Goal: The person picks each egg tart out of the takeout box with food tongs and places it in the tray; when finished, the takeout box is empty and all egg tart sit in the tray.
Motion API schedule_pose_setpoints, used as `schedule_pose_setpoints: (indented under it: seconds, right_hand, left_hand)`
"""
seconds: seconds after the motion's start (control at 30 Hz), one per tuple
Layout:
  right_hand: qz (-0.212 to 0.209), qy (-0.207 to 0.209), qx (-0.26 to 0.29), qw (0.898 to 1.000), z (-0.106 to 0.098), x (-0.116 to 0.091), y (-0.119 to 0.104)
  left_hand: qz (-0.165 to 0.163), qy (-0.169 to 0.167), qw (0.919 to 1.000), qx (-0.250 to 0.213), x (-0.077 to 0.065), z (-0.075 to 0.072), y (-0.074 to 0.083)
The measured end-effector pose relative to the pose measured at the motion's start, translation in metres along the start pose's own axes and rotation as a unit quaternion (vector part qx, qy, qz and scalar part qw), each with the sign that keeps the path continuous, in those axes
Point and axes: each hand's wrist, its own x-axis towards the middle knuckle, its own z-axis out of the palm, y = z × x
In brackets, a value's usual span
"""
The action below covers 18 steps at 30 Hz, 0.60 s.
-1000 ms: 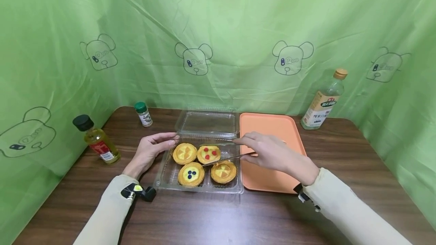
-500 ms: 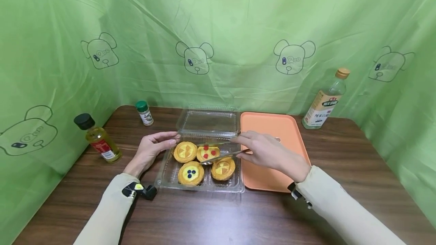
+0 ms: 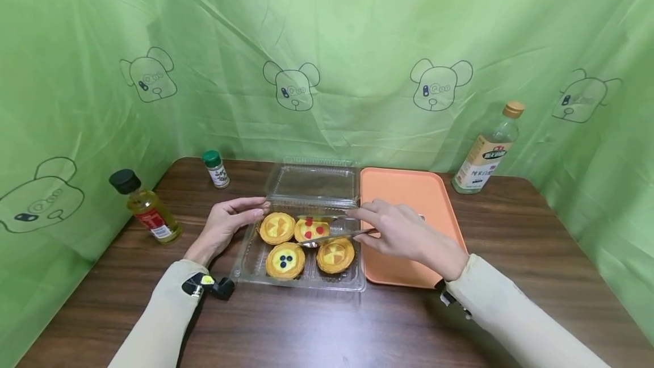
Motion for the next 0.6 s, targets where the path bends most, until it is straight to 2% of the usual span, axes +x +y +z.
schedule_pose_setpoints:
  seconds: [0.17, 0.3, 0.4, 0.6]
  right_hand:
    - [0.027, 0.006, -0.024, 0.999, 0.0017, -0.0002, -0.0009]
    - [0.039, 0.001, -0.037, 0.999, 0.003, 0.001, -0.0021]
    - [0.029, 0.002, -0.039, 0.999, 0.0035, 0.002, -0.0033]
    - [0.007, 0.01, -0.033, 0.999, 0.0041, 0.0015, -0.0047]
  left_hand:
    - [0.001, 0.003, 0.9999, 0.01, 0.0005, 0.0012, -0.0014]
    - [0.0, 0.002, 1.0, -0.004, 0.0009, 0.0025, -0.0021]
    - [0.002, -0.003, 0.9999, -0.017, 0.0016, 0.0025, -0.0028]
    - [0.01, 0.0, 0.9999, -0.01, 0.0014, 0.0004, -0.0048]
